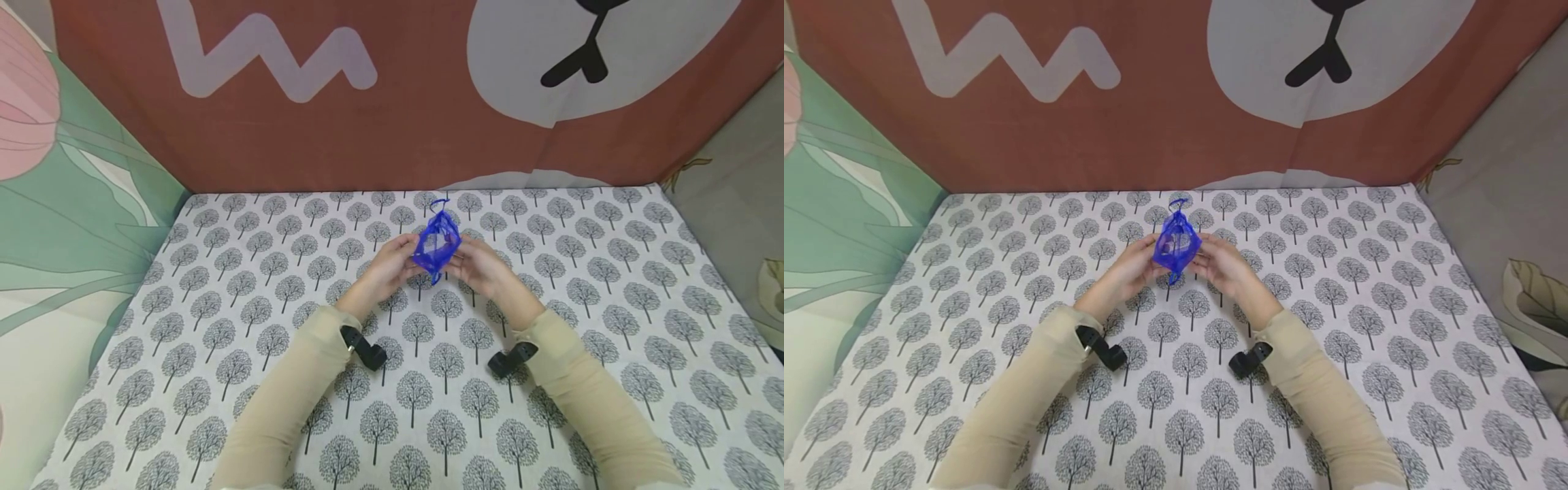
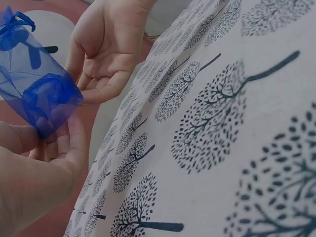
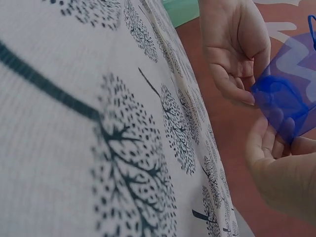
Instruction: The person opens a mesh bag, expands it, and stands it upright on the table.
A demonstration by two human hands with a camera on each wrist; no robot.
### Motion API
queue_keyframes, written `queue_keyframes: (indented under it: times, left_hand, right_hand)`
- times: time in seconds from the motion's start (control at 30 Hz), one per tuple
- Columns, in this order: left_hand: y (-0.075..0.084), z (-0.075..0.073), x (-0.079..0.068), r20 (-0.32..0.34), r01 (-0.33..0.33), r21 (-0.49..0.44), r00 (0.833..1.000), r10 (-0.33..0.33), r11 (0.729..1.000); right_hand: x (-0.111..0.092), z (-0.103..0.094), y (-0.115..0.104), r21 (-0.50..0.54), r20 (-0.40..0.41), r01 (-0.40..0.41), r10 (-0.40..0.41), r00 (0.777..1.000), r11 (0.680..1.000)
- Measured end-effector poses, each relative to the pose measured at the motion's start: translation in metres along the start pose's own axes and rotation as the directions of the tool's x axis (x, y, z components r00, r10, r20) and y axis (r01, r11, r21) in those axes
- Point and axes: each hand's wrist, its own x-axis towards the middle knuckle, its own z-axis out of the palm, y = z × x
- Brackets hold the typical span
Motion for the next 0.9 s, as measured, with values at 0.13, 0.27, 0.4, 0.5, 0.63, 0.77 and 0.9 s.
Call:
queue_keyframes:
  times: [0.13,0.27,0.4,0.5,0.63,0.77,0.9]
  left_hand:
    - [-0.0002,-0.0004,0.0008,0.008,0.003,-0.040,1.000,-0.003,0.999]
    - [-0.0007,-0.0009,0.0012,0.025,0.003,-0.091,1.000,0.000,0.996]
    - [-0.0011,-0.0011,0.0010,0.032,0.006,-0.144,0.999,-0.001,0.990]
    - [-0.0015,-0.0015,0.0011,0.034,0.005,-0.162,0.999,0.001,0.987]
    - [-0.0018,-0.0020,0.0015,0.039,0.010,-0.180,0.999,-0.003,0.984]
    - [-0.0018,-0.0022,0.0011,0.048,0.027,-0.202,0.999,-0.017,0.979]
    - [-0.0026,-0.0020,0.0014,0.049,0.050,-0.231,0.998,-0.040,0.972]
  right_hand:
    - [0.0000,-0.0016,0.0004,0.019,0.018,0.004,-0.004,1.000,1.000]
    - [-0.0007,-0.0033,0.0004,0.052,0.034,-0.002,0.000,0.999,0.999]
    - [-0.0011,-0.0038,-0.0002,0.077,0.026,-0.020,0.018,1.000,0.997]
    - [-0.0008,-0.0039,-0.0005,0.078,0.017,-0.030,0.028,0.999,0.997]
    - [-0.0010,-0.0035,-0.0006,0.058,0.012,-0.035,0.034,0.999,0.998]
    - [-0.0020,-0.0031,-0.0006,0.063,0.021,-0.048,0.047,0.999,0.997]
    - [-0.0021,-0.0035,-0.0006,0.083,0.034,-0.062,0.059,0.998,0.995]
